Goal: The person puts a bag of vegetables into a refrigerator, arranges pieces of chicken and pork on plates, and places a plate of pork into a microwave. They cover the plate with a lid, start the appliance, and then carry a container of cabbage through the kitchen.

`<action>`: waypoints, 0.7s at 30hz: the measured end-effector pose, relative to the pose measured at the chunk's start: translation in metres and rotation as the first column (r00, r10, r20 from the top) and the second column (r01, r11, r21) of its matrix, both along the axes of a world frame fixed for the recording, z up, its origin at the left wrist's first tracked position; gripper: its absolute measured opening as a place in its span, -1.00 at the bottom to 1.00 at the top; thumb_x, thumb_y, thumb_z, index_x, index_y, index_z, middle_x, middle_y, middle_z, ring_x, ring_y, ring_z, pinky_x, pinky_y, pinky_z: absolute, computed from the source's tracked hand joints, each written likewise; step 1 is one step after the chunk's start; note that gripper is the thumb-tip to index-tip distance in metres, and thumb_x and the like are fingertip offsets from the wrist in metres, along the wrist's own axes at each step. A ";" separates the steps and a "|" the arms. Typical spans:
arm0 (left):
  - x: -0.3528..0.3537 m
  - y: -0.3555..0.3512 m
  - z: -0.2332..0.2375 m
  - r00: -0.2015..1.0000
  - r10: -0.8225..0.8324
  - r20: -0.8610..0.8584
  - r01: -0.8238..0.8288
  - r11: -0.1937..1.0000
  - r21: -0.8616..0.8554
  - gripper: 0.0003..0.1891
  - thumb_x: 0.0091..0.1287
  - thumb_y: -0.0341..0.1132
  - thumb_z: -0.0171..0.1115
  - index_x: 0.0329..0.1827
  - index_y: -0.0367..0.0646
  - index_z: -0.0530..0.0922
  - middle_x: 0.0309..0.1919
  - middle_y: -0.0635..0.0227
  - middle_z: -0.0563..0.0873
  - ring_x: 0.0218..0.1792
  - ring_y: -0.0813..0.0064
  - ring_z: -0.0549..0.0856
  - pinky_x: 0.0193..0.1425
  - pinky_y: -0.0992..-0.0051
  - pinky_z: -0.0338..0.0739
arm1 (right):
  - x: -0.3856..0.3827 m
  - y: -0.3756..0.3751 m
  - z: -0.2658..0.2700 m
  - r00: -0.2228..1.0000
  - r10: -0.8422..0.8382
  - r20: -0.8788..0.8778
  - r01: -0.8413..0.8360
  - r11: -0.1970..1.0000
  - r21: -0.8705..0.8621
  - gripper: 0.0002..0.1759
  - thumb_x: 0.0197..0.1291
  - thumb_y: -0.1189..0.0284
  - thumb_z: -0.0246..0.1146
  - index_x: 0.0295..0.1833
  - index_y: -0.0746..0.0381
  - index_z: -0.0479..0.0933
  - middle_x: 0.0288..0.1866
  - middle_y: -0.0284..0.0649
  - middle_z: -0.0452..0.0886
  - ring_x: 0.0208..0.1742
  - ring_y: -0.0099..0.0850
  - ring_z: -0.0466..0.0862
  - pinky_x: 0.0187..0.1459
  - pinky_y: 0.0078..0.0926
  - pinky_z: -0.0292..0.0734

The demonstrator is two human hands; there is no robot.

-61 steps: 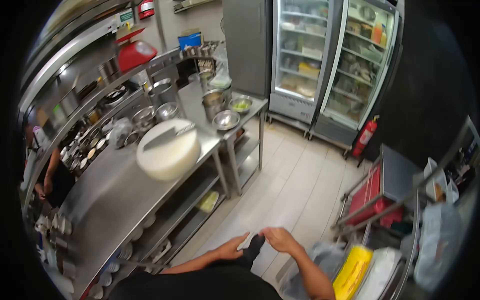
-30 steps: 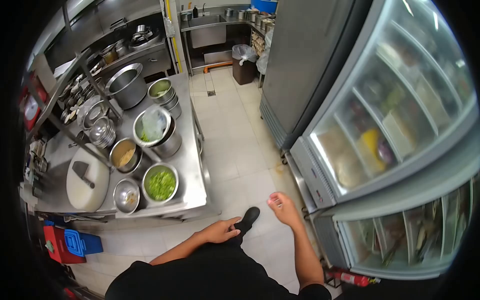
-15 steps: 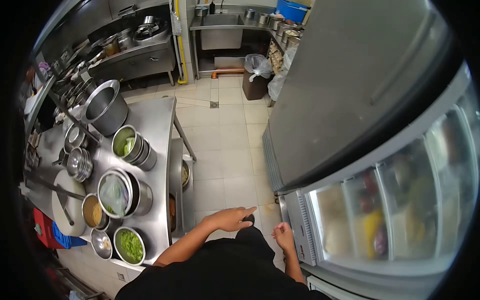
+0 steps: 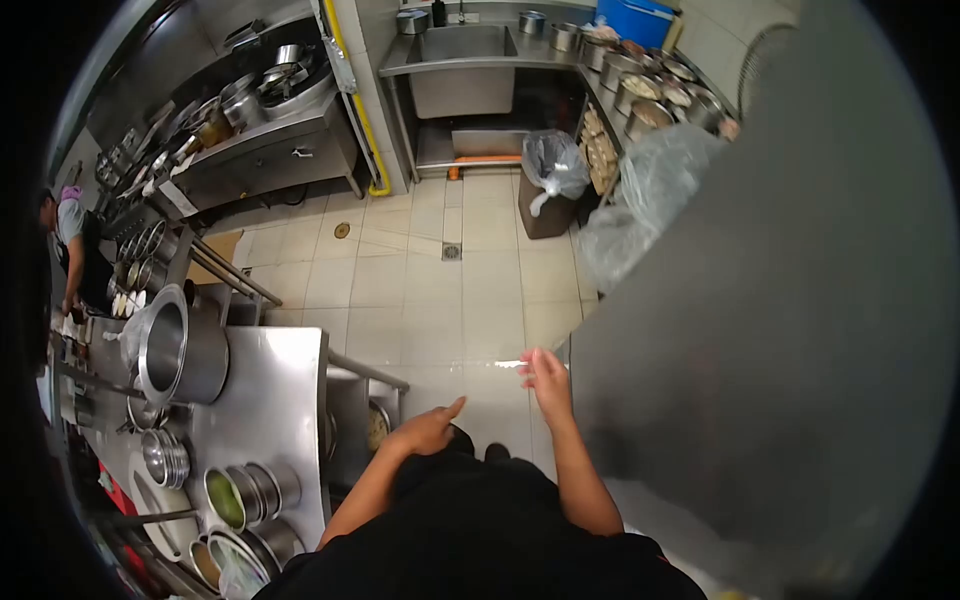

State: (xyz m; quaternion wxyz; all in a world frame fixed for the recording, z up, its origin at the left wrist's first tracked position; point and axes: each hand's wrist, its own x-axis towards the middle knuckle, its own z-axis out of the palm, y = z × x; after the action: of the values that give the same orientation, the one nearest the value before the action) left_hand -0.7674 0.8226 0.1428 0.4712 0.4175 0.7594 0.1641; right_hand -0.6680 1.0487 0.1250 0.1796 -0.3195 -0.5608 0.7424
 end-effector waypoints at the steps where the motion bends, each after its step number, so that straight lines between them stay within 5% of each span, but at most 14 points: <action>1: -0.025 0.007 -0.003 0.998 0.051 -0.030 -0.052 0.998 -0.032 -0.34 0.40 -0.16 -0.03 0.49 -0.20 -0.01 0.20 -0.15 0.45 0.21 -0.04 0.46 0.32 0.24 0.32 | -0.039 0.017 0.011 0.998 0.033 -0.055 -0.038 0.994 -0.103 -0.43 0.39 -0.04 -0.06 0.06 0.28 0.47 -0.10 -0.17 0.56 -0.17 -0.46 0.57 -0.24 -0.53 0.47; 5: -0.127 0.037 -0.028 0.981 0.191 0.041 -0.190 0.982 -0.022 -0.20 0.36 -0.06 0.07 0.51 -0.18 -0.13 0.20 -0.14 0.48 0.24 -0.02 0.46 0.31 0.29 0.32 | -0.183 0.079 0.019 0.953 0.166 -0.253 -0.207 0.968 -0.145 -0.21 0.37 -0.18 -0.28 0.33 0.28 0.29 0.22 -0.06 0.43 0.17 -0.32 0.48 -0.02 -0.41 0.47; 7: -0.185 0.059 -0.050 0.975 0.219 0.040 -0.218 0.975 -0.036 -0.19 0.35 -0.04 0.09 0.50 -0.24 -0.10 0.16 -0.13 0.51 0.20 -0.04 0.50 0.29 0.28 0.35 | -0.247 0.101 0.015 0.949 0.199 -0.244 -0.202 0.979 0.015 -0.15 0.36 -0.21 -0.36 0.36 0.30 0.27 0.26 -0.06 0.40 0.29 -0.28 0.40 0.07 -0.35 0.44; 11: -0.321 0.134 -0.071 0.992 0.122 0.041 -0.124 0.991 0.047 -0.29 0.36 -0.07 0.06 0.42 -0.35 0.09 0.09 -0.20 0.54 0.15 -0.08 0.52 0.23 0.21 0.40 | -0.344 0.153 -0.011 0.959 0.265 -0.095 -0.244 0.951 0.190 -0.22 0.40 -0.14 -0.29 0.37 0.31 0.25 0.29 -0.08 0.39 0.29 -0.28 0.41 0.05 -0.36 0.48; 18: -0.550 0.306 -0.006 0.967 0.226 0.121 -0.256 0.857 0.447 -0.35 0.44 -0.02 -0.02 0.43 -0.28 0.12 -0.12 0.06 0.64 -0.16 0.37 0.62 -0.01 0.47 0.50 | -0.489 0.257 0.003 0.979 0.188 -0.082 -0.158 0.946 0.283 -0.50 0.42 0.22 0.01 0.30 0.35 0.32 0.19 -0.09 0.48 0.07 -0.34 0.61 -0.13 -0.49 0.57; 21: -0.656 0.373 -0.001 0.818 0.317 0.480 -0.548 0.684 0.482 -0.31 0.43 0.01 0.00 0.51 -0.10 0.01 0.10 0.16 0.55 -0.02 0.37 0.55 0.05 0.48 0.47 | -0.574 0.318 -0.005 0.979 0.150 -0.136 -0.122 0.973 0.196 -0.49 0.41 0.22 0.03 0.30 0.33 0.33 0.21 -0.07 0.48 0.10 -0.33 0.60 -0.10 -0.49 0.58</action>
State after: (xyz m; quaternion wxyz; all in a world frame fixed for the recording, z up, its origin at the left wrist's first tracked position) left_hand -1.4231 1.1954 0.1416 0.3905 0.3122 0.6456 0.5773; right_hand -1.2421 1.3663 0.1198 0.1990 -0.2056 -0.6335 0.7189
